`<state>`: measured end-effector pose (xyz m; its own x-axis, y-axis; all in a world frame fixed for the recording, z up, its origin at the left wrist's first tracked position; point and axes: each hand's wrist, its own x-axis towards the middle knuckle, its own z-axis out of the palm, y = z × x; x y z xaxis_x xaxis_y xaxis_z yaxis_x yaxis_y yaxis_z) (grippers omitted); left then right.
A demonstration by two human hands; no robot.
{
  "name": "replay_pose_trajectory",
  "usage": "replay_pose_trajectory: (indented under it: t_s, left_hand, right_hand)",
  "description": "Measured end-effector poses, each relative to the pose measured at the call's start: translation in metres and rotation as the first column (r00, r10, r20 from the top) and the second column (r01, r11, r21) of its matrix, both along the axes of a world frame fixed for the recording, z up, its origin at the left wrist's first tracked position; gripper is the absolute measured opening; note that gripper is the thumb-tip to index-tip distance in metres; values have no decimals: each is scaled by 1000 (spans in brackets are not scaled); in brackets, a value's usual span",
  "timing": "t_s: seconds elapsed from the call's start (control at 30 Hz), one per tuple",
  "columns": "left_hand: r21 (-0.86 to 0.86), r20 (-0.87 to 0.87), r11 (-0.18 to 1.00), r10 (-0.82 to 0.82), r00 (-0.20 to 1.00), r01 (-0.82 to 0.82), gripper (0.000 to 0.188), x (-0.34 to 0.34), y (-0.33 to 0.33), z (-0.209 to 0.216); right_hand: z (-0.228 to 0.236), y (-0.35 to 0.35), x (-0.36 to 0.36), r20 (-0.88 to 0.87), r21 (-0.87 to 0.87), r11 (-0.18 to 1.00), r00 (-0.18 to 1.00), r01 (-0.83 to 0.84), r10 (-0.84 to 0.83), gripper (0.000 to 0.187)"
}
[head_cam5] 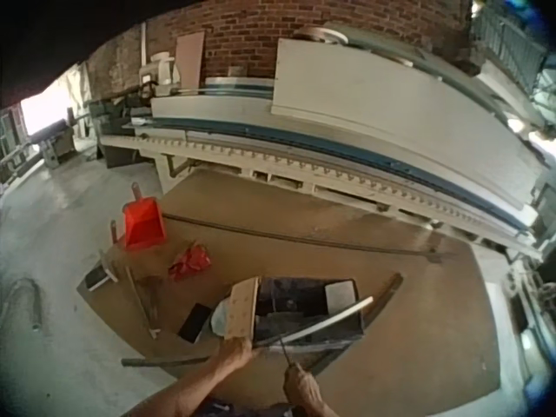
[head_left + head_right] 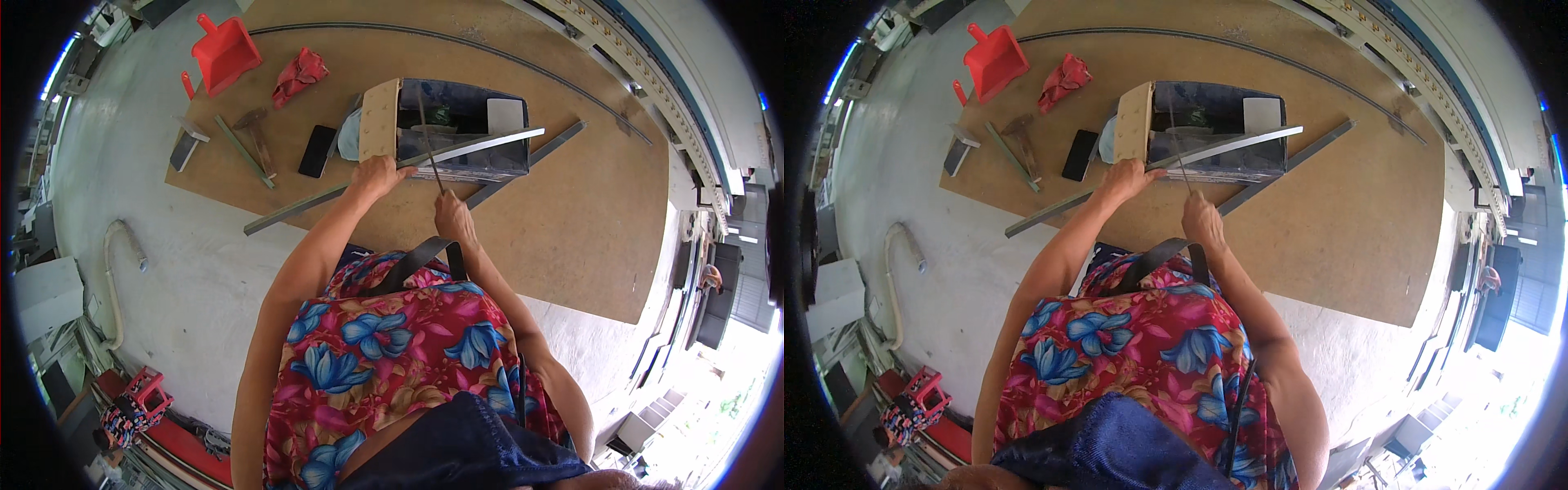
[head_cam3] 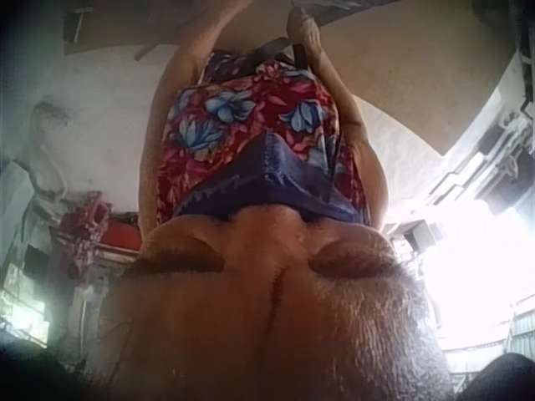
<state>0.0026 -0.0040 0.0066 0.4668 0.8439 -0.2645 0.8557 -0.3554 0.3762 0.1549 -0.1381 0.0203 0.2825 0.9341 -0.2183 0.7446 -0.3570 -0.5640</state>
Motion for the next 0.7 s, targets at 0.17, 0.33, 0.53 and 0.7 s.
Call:
replay_pose_trajectory:
  t_s: [0.17,0.33,0.53,0.7]
  left_hand:
    - [-11,-35,1000,-23,999,23,74,6,0,4]
    - [-4,18,1000,-1,1000,1,74,-2,0,-4]
    - [-19,-40,999,-41,998,40,73,1,0,-1]
    - [44,68,998,-38,997,35,75,0,-2,-10]
  right_hand:
    - [-30,36,11,20,26,1000,1000,0,0,18]
    - [-8,38,-2,-24,119,993,1000,0,3,19]
    - [-5,14,4,7,-50,999,1000,-17,17,19]
    - [-4,51,-3,-29,186,983,1000,9,-4,17]
